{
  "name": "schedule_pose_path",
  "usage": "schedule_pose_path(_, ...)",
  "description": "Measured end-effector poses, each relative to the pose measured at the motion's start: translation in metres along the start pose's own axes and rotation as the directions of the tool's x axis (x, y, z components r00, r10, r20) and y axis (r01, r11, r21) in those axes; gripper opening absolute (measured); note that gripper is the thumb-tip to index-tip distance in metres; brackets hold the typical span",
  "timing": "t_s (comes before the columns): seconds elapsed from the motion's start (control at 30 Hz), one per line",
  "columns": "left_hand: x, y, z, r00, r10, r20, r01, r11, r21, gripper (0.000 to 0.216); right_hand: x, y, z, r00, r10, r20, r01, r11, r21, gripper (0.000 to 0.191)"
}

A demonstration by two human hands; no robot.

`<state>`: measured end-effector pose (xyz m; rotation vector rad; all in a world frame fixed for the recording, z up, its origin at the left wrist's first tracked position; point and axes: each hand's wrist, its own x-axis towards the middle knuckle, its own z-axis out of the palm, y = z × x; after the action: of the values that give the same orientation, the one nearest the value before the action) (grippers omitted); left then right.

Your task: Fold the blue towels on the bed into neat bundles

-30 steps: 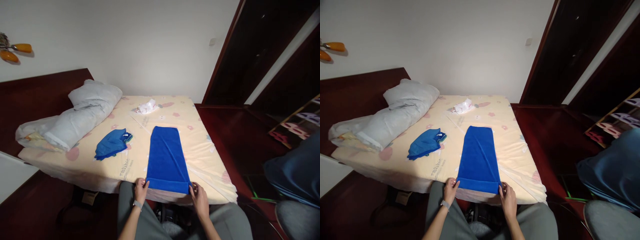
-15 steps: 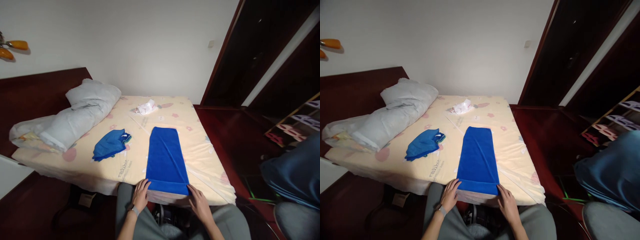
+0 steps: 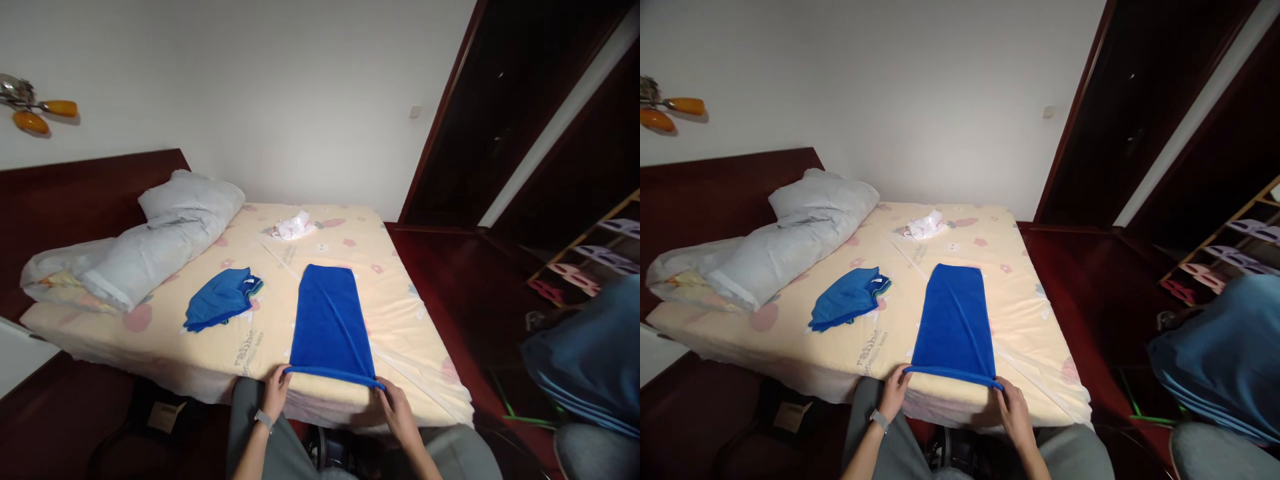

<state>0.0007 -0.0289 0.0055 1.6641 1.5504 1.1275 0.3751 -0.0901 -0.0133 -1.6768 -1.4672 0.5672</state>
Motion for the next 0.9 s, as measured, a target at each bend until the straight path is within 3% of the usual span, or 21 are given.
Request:
schedule_pose_path(0.17,-0.01,-0.001,0.001,0.996,-0.083,-0.026,0.083,0.996,0.018,0.062,-0.024,-0.001,-0.009,0.998,0.068,-0.017,-0.067,0.997,0.044,0.045)
schedule_pose_path(0.3,-0.017,0.001,0.003,0.996,-0.061,0.059,0.057,0.996,0.075,0.06,-0.036,-0.003,-0.017,0.993,0.108,-0.054,-0.105,0.993,0.055,0.045)
schedule_pose_path(0.43,-0.016,0.001,0.005,0.999,-0.051,0.012,0.05,0.994,0.099,0.061,-0.028,-0.012,-0.012,0.991,0.134,-0.03,-0.127,0.978,0.163,0.048)
schedule_pose_path(0.57,-0.012,-0.002,0.006,0.995,-0.085,-0.055,0.089,0.993,0.08,0.067,-0.016,-0.016,0.004,0.946,0.322,0.028,-0.317,0.908,0.274,0.064)
schedule_pose_path(0.67,-0.012,-0.001,0.006,0.994,-0.099,-0.054,0.103,0.992,0.067,0.069,-0.014,-0.014,0.011,0.928,0.373,0.03,-0.367,0.893,0.26,0.068)
schedule_pose_path(0.9,-0.014,0.006,0.005,0.99,-0.139,-0.032,0.141,0.985,0.094,0.065,-0.019,-0.013,0.009,0.932,0.36,0.034,-0.36,0.914,0.188,0.06)
